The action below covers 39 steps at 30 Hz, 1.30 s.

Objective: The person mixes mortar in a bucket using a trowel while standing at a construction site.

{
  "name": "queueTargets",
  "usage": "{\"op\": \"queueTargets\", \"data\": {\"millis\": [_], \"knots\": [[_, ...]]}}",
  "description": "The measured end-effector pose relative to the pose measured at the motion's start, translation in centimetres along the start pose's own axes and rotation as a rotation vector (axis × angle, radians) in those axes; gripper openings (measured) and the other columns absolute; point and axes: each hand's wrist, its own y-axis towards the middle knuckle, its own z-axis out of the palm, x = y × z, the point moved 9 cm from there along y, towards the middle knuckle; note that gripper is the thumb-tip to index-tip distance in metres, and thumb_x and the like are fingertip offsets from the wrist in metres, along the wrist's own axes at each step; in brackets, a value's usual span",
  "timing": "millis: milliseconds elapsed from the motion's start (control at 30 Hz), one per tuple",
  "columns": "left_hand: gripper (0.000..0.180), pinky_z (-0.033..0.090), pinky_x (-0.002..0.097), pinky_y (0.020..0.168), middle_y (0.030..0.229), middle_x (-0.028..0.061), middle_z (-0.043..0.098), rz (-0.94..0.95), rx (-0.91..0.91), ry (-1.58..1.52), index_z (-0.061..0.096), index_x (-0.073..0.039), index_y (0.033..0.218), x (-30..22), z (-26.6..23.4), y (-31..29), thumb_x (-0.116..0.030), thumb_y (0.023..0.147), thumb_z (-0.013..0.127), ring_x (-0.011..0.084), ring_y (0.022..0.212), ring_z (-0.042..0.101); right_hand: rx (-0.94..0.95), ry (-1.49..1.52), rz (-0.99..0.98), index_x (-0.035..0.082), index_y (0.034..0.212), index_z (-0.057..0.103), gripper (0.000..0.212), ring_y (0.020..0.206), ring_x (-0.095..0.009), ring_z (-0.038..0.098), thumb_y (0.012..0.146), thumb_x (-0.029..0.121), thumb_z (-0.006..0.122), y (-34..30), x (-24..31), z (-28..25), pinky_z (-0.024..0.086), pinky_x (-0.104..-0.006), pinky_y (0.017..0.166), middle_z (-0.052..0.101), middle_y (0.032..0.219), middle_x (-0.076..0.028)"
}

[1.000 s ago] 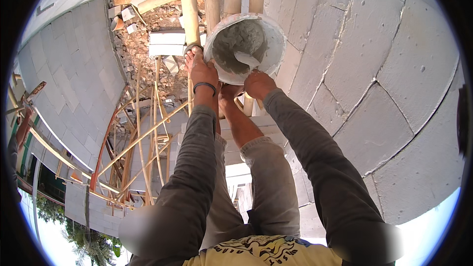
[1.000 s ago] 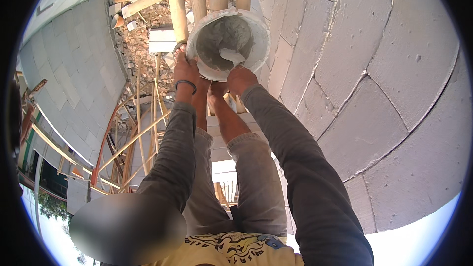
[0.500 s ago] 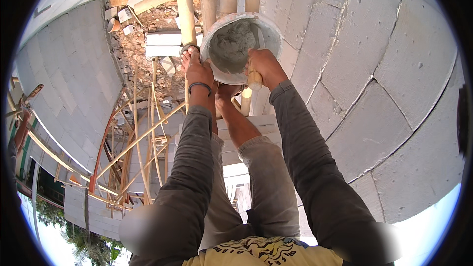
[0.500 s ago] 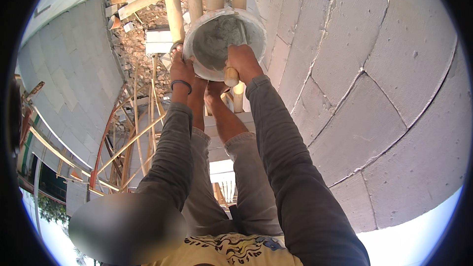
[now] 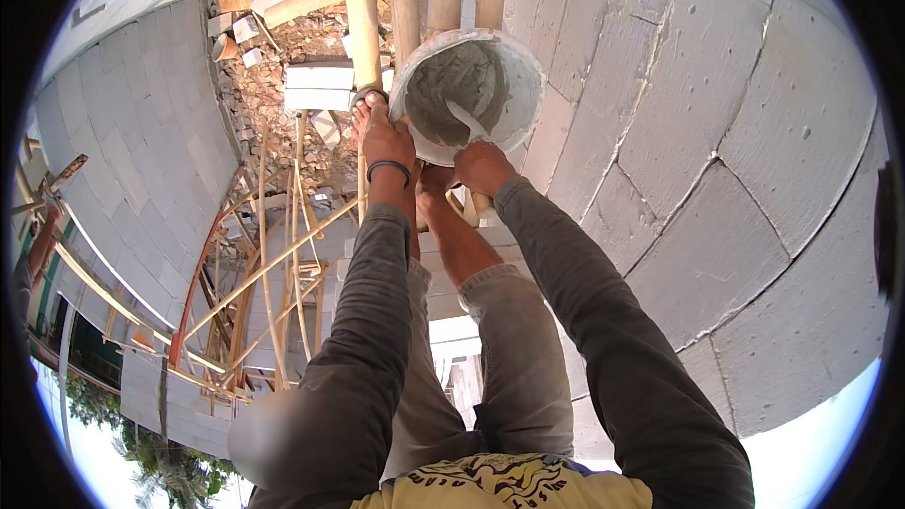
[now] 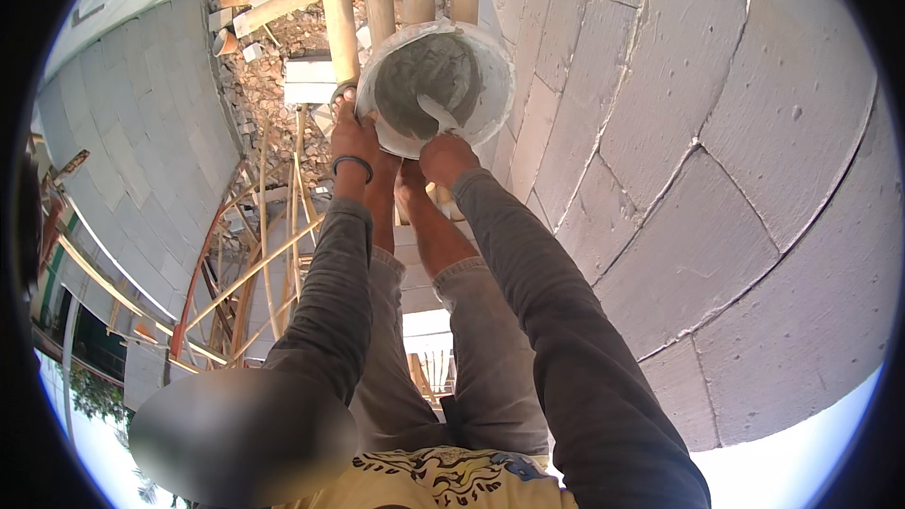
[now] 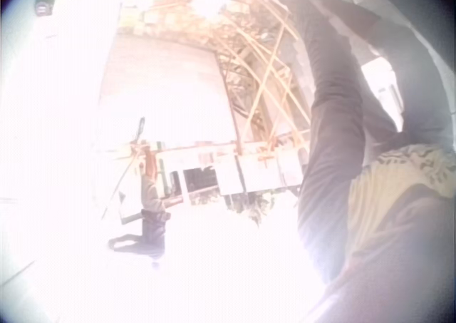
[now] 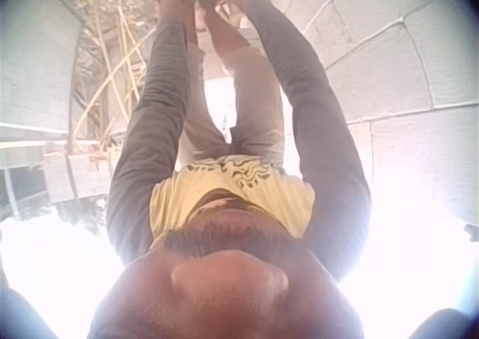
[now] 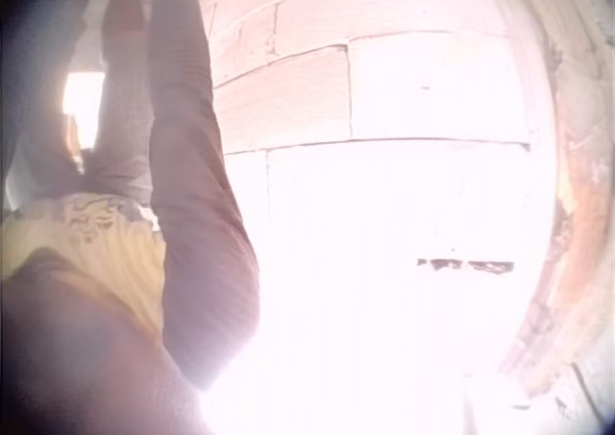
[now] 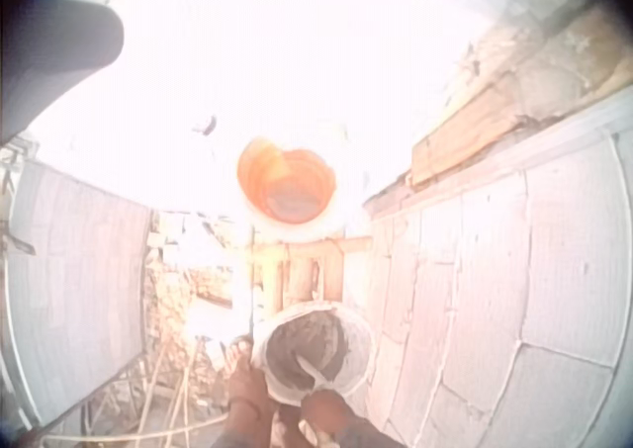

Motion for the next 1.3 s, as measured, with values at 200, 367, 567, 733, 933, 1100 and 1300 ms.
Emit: {"op": "queueTargets", "data": {"millis": [200,367,567,733,933,1100,1300], "knots": [[0.042,0.044,0.0469,0.083,0.107,0.0263,0.059,0.002,-0.003,-0.007,0.048,-0.002,0.118,-0.3,0.4,0.1,-0.021,0.082,0.059,0.0422,0.099,0.055,-0.314,0.168,0.259,0.001,0.077,0.068,0.02,0.075,-0.034,0.064,0.074,0.015,0.053,1.5,-3.2,-3.7,0.05,-0.0425,0.07,0.064,0.076,-0.019],[0.043,0.044,0.0468,0.084,0.109,0.0258,0.058,-0.044,0.01,0.023,0.047,-0.003,0.119,0.9,0.2,0.2,-0.022,0.082,0.059,0.0424,0.1,0.055,-0.079,0.034,-0.125,0.002,0.08,0.068,0.024,0.084,-0.034,0.062,0.079,0.017,0.05,2.5,2.3,-2.0,0.049,-0.0431,0.075,0.064,0.083,-0.02],[0.048,0.044,0.046,0.086,0.117,0.0261,0.055,-0.092,0.077,0.014,0.044,-0.004,0.126,-0.7,0.7,-0.2,-0.023,0.084,0.058,0.0416,0.103,0.055,-0.018,0.186,0.253,0.0,0.086,0.067,0.03,0.099,-0.037,0.059,0.085,0.019,0.044,1.5,-3.2,-0.6,0.046,-0.0433,0.085,0.062,0.103,-0.022],[0.05,0.043,0.0455,0.089,0.119,0.0257,0.054,-0.004,-0.013,0.068,0.042,-0.003,0.128,0.8,-0.3,0.3,-0.022,0.084,0.058,0.0413,0.106,0.053,0.106,0.168,0.05,0.0,0.085,0.067,0.026,0.098,-0.034,0.059,0.081,0.016,0.048,1.9,-0.9,-0.5,0.047,-0.0421,0.084,0.062,0.097,-0.023],[0.049,0.044,0.0461,0.087,0.113,0.0265,0.057,0.039,-0.034,0.052,0.043,-0.005,0.127,0.1,0.4,0.2,-0.024,0.084,0.058,0.0417,0.104,0.054,0.03,-0.001,-0.054,0.0,0.081,0.067,0.025,0.079,-0.036,0.063,0.083,0.018,0.049,0.8,1.0,0.7,0.05,-0.0439,0.074,0.064,0.082,-0.019],[0.046,0.046,0.0479,0.083,0.105,0.0264,0.06,0.001,-0.029,0.086,0.045,-0.005,0.123,-0.7,0.2,0.5,-0.024,0.084,0.057,0.0424,0.098,0.057,-0.231,0.218,0.277,0.0,0.083,0.066,0.026,0.082,-0.036,0.062,0.084,0.017,0.046,1.5,-3.9,-3.3,0.048,-0.0448,0.075,0.064,0.085,-0.019],[0.047,0.046,0.0486,0.081,0.103,0.0248,0.061,-0.059,0.043,0.085,0.044,-0.01,0.124,0.7,-0.1,0.3,-0.027,0.084,0.058,0.0413,0.096,0.058,-0.112,0.169,-0.068,0.0,0.081,0.063,0.026,0.079,-0.036,0.062,0.085,0.019,0.046,0.6,0.8,-4.0,0.047,-0.0472,0.071,0.063,0.079,-0.019]]}}
